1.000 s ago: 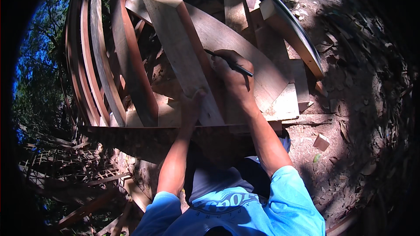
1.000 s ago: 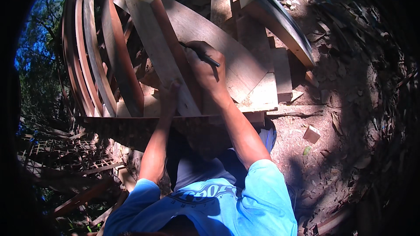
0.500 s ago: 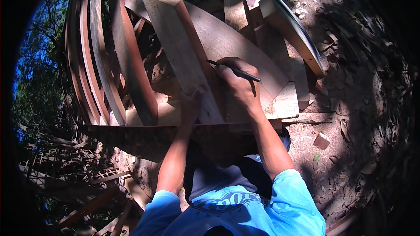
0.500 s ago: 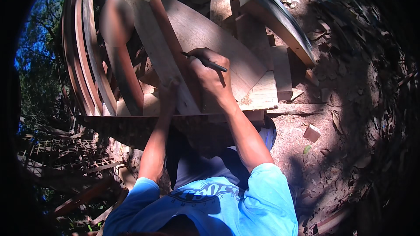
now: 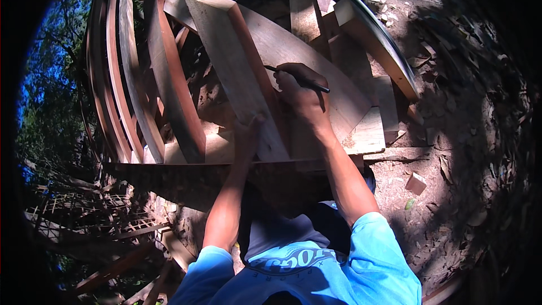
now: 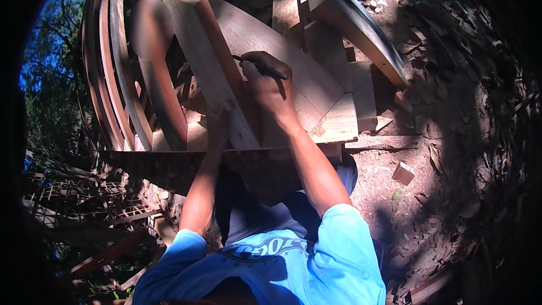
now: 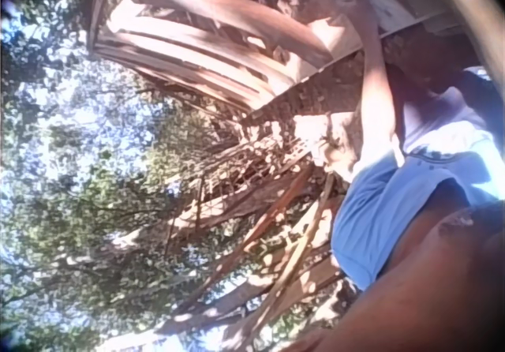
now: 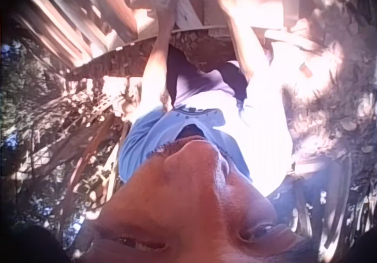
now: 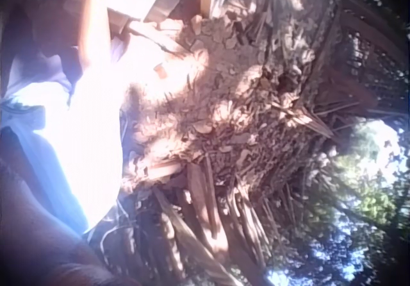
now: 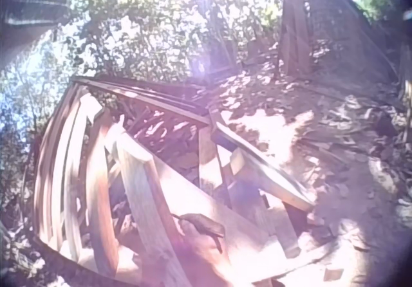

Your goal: The person cuts a wooden beam using a circular saw and a handsaw, positions the cut piece onto a wooden frame structure, and marks it with a pencil.

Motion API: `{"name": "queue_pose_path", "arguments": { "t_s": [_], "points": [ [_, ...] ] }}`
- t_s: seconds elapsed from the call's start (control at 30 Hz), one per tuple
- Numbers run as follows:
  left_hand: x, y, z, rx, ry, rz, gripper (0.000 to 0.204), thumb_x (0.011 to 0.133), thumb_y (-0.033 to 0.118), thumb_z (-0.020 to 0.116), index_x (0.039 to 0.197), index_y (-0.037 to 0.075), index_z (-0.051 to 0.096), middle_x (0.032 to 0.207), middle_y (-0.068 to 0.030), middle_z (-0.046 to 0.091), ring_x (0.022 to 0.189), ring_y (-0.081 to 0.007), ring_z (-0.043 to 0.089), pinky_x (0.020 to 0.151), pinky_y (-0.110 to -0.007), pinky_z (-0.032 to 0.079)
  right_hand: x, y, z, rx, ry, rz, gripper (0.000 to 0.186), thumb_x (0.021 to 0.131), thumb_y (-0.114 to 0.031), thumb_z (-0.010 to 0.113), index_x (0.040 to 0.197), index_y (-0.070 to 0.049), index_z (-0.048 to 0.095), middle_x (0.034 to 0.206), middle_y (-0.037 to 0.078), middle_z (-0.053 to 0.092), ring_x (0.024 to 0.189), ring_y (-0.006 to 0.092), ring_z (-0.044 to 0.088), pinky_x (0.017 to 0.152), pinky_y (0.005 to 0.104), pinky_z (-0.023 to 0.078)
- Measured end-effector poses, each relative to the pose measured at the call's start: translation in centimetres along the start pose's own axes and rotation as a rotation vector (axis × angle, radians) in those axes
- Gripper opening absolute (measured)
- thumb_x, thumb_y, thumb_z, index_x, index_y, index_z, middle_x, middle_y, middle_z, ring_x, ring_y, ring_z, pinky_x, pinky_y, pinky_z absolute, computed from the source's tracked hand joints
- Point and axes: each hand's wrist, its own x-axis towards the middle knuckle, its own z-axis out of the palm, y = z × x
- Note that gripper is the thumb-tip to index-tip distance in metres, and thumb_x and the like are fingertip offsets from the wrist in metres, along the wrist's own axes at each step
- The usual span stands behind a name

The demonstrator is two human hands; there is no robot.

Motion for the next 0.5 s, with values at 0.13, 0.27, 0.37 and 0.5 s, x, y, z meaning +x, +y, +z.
{"name": "queue_pose_path", "arguments": {
  "t_s": [0.13, 0.27, 0.37, 0.5],
  "points": [
    [0.2, -0.1, 0.0, 0.025, 0.012, -0.017, 0.076, 0.077, 0.037, 0.083, 0.129, -0.007, 0.051, 0.117, -0.0156, 0.064, 0.101, -0.0220, 0.065, 0.085, -0.035, 0.055, 0.5, 0.3, 0.0, 0.038, 0.007, -0.030, 0.019, 0.091, -0.010, 0.065, 0.103, 0.002, 0.073, 0.085, 0.010, 0.073, 0.073, 0.0109, 0.066, 0.065, 0.0276, 0.051],
    [0.2, -0.4, 0.0, 0.028, 0.005, -0.054, 0.078, 0.076, 0.039, 0.084, 0.129, -0.008, 0.051, 0.116, -0.0154, 0.065, 0.101, -0.0223, 0.065, 0.086, -0.035, 0.055, -1.0, 0.4, -0.9, -0.011, -0.047, 0.010, 0.020, 0.089, -0.010, 0.065, 0.103, 0.002, 0.074, 0.084, 0.010, 0.073, 0.074, 0.0119, 0.067, 0.067, 0.0283, 0.052],
    [0.1, -0.6, 0.0, 0.029, 0.009, -0.032, 0.080, 0.075, 0.040, 0.084, 0.129, -0.008, 0.051, 0.117, -0.0153, 0.065, 0.102, -0.0224, 0.065, 0.086, -0.035, 0.055, -2.4, 0.4, -1.6, -0.070, -0.031, -0.034, 0.020, 0.088, -0.010, 0.065, 0.101, 0.002, 0.075, 0.085, 0.011, 0.073, 0.077, 0.0127, 0.068, 0.070, 0.0281, 0.053],
    [0.1, -0.4, 0.2, -0.064, 0.015, 0.057, 0.078, 0.076, 0.039, 0.084, 0.129, -0.007, 0.051, 0.117, -0.0149, 0.065, 0.103, -0.0221, 0.065, 0.086, -0.036, 0.055, -3.5, 0.5, -1.9, -0.007, 0.015, 0.077, 0.025, 0.093, -0.012, 0.064, 0.108, 0.008, 0.069, 0.089, 0.011, 0.073, 0.082, 0.0137, 0.068, 0.077, 0.0267, 0.056]
  ]
}}
